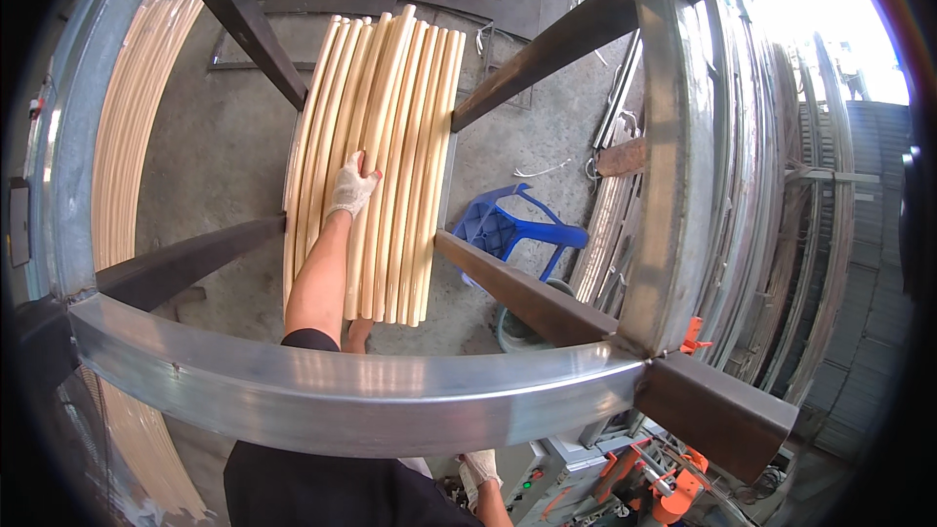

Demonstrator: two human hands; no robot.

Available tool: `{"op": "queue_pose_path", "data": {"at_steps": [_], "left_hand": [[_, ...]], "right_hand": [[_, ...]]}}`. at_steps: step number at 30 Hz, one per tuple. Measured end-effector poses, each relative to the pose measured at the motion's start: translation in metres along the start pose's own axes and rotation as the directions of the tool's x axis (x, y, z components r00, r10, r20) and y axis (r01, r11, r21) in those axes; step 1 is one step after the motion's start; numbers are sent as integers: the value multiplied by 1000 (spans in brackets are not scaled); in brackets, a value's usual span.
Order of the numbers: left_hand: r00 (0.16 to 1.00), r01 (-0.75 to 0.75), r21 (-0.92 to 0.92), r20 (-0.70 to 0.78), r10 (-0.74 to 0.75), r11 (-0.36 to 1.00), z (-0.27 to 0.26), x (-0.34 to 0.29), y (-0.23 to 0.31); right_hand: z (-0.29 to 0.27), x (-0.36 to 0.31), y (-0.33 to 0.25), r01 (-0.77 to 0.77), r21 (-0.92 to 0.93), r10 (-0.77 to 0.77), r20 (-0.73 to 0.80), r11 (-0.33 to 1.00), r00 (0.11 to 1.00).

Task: The person picks up several metal tubes from a stack on the floor, places them into a circular saw machine, and lowers the saw to cut the tubes.

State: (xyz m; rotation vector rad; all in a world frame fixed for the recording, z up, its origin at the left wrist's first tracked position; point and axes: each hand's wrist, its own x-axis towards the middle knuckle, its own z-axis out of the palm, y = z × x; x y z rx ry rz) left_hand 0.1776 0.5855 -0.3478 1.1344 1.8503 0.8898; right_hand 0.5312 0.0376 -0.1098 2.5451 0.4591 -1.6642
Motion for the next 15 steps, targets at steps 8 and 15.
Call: {"op": "queue_pose_path", "data": {"at_steps": [8,15], "left_hand": [[991,29,87,-130,-18,996,-3,-9,26],[977,171,13,-130,-168,985,30,-15,26]], "right_hand": [[1,-17,-11,-19,156,24,-30,988,999],[8,-12,-6,364,-168,-373,-27,916,927]]}}
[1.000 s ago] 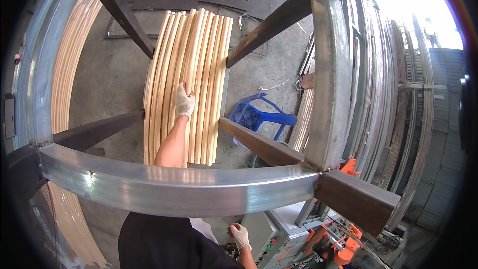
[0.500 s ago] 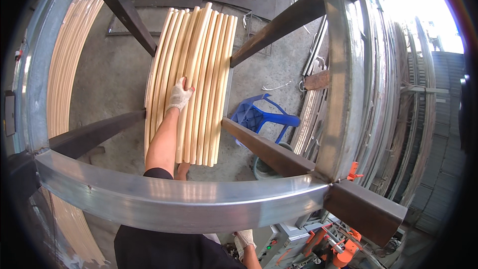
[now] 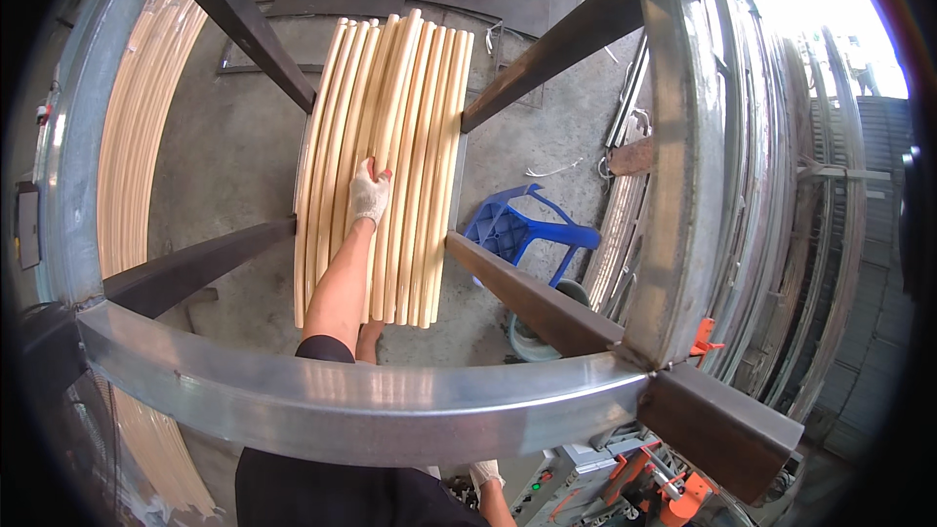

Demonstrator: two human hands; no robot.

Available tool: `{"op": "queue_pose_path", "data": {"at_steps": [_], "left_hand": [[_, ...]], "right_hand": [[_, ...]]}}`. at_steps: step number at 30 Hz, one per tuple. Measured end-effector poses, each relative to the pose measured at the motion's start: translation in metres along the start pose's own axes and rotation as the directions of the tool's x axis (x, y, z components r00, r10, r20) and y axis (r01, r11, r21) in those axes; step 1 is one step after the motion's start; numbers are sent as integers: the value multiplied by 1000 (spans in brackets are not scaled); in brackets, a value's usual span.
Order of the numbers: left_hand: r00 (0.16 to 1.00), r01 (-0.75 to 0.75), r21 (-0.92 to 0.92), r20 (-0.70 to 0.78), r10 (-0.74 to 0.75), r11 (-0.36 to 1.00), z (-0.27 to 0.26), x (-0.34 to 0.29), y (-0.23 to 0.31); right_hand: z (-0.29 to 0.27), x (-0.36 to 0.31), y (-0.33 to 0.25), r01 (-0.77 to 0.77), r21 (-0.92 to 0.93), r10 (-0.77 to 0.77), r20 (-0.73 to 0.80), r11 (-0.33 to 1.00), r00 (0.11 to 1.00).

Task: The person picks up several metal tubes from a stack on the floor, places them into a circular saw machine, and lowers the saw to cut the tubes.

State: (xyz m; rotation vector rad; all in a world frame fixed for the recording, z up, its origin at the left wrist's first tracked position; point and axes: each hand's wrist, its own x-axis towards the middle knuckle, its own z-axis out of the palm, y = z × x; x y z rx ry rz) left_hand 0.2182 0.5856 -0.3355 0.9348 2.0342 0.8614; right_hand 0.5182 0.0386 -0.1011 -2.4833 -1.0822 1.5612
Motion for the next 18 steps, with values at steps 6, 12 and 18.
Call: {"op": "queue_pose_path", "data": {"at_steps": [6,12,18], "left_hand": [[997,-72,-4,22,72,997,-16,-8,13],[982,-182,483,123,140,856,-20,-18,55],[973,-193,629,223,62,753,-20,-3,20]], "right_hand": [[-14,19,-5,-370,265,366,66,891,928],[-14,3,1,-356,501,380,59,789,923],[-1,-18,20,-380,544,390,104,748,915]]}}
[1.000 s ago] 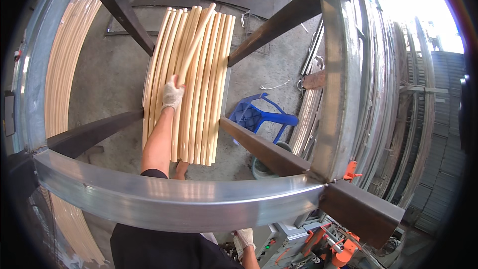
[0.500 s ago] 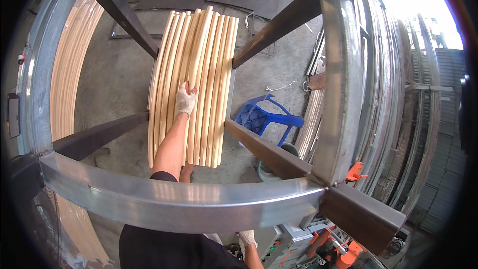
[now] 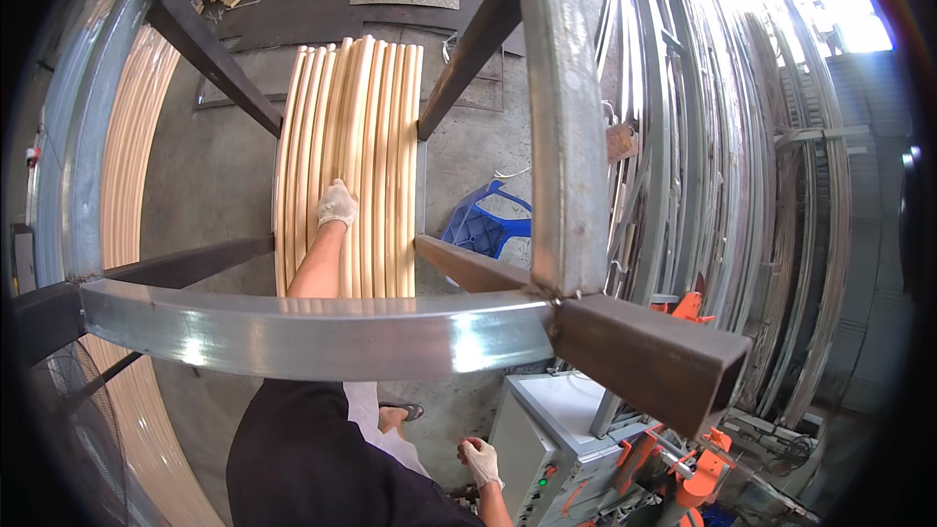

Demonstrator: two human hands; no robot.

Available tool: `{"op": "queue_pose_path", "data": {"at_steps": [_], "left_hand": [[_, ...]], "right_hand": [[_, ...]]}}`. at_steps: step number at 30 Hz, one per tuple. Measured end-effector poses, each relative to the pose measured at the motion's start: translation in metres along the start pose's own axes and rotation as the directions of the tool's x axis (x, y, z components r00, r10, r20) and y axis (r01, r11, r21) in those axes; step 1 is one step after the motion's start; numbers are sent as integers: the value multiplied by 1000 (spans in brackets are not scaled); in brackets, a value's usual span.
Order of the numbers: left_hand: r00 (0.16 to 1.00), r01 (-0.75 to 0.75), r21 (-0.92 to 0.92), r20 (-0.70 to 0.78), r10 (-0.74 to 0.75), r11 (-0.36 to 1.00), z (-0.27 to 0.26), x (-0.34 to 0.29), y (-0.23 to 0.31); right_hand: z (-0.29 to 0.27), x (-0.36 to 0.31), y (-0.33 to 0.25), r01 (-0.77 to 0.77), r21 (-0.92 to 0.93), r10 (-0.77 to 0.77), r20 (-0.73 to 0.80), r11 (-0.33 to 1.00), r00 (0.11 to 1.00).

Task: The person picks up several metal tubes from a stack on the floor, places them into a circular saw machine, and lowers the saw to cut the tubes.

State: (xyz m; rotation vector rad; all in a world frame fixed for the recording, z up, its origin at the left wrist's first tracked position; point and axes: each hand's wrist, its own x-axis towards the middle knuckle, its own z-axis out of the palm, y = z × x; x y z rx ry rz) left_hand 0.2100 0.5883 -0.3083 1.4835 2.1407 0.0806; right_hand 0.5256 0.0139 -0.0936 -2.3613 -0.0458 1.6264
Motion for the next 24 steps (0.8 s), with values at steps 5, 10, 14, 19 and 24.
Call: {"op": "queue_pose_path", "data": {"at_steps": [5,10,14,19,24], "left_hand": [[999,-16,0,42,16,1000,-3,-18,27],[973,-3,-174,227,43,985,-5,-62,92],[950,-96,-269,263,169,958,40,-88,103],[893,-396,-388,50,448,832,105,-98,28],[927,-207,-537,161,340,818,104,-213,72]], "right_hand": [[1,5,41,-37,-58,37,7,998,999],[0,-7,66,-33,-18,32,-13,999,999],[-1,-22,90,-20,148,31,-72,989,997],[8,-36,146,-31,303,46,-41,953,998],[11,-52,271,21,238,21,-172,971,985]]}}
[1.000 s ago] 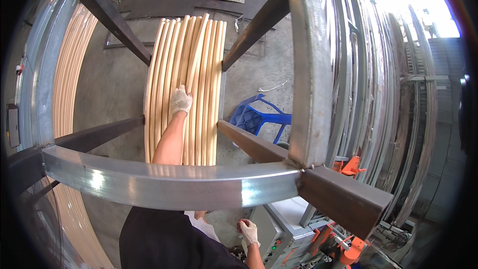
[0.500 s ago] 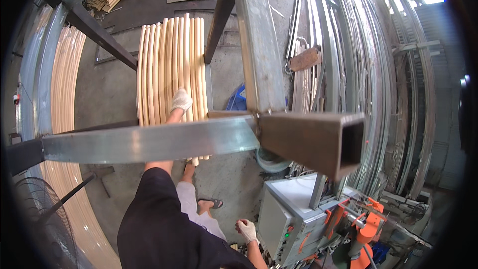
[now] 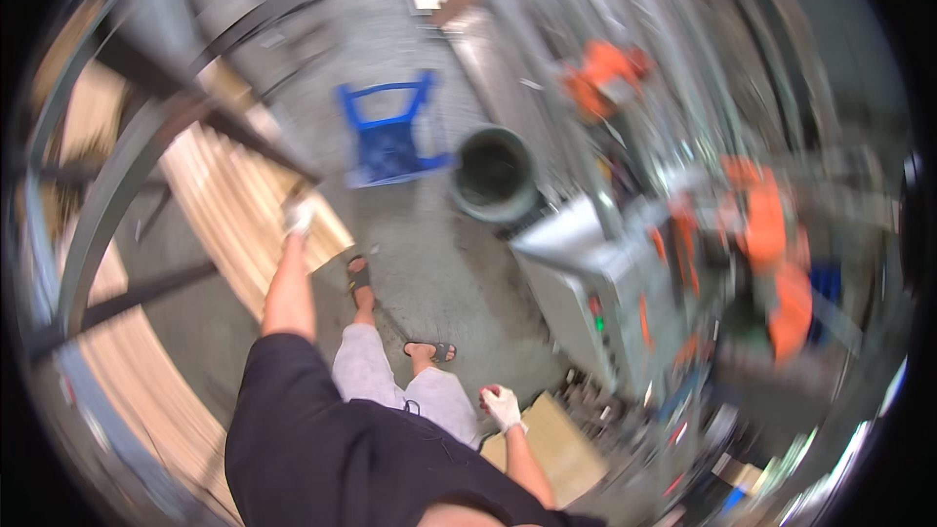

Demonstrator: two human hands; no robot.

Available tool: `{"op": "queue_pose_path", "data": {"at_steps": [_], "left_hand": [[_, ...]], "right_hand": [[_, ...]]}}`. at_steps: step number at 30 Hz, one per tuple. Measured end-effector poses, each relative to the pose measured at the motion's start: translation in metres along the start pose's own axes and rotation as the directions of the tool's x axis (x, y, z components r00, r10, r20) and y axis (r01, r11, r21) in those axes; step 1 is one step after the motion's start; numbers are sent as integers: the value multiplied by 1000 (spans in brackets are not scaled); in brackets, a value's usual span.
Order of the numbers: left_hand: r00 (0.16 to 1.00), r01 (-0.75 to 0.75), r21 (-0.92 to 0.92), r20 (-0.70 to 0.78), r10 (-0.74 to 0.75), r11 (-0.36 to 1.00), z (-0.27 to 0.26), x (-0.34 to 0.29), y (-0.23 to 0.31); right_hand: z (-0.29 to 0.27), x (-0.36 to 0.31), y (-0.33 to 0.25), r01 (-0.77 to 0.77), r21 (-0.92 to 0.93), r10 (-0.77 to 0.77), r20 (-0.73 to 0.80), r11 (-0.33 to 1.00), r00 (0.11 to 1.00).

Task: The person picks up several metal tubes from a stack on the floor, places them into a circular saw machine, and lowers the saw to cut the tubes.

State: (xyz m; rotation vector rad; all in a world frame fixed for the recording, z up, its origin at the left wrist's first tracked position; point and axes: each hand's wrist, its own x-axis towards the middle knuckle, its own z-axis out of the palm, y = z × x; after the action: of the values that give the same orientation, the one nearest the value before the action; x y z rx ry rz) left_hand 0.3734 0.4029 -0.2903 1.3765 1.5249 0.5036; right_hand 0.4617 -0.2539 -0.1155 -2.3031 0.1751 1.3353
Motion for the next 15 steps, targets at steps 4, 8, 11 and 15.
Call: {"op": "queue_pose_path", "data": {"at_steps": [4,8,11,15], "left_hand": [[909,-288,439,405,99,851,58,-121,-28],[580,-116,205,809,-102,972,85,-214,-86],[476,-704,334,877,67,627,92,-376,-71],[273,-703,392,919,-284,593,141,-427,-49]], "right_hand": [[-24,-16,102,28,-81,-44,-200,996,979],[-66,-40,183,-22,148,77,-378,989,923],[-58,-87,294,-148,462,356,-405,875,842],[-55,-151,376,-199,866,658,-181,459,731]]}}
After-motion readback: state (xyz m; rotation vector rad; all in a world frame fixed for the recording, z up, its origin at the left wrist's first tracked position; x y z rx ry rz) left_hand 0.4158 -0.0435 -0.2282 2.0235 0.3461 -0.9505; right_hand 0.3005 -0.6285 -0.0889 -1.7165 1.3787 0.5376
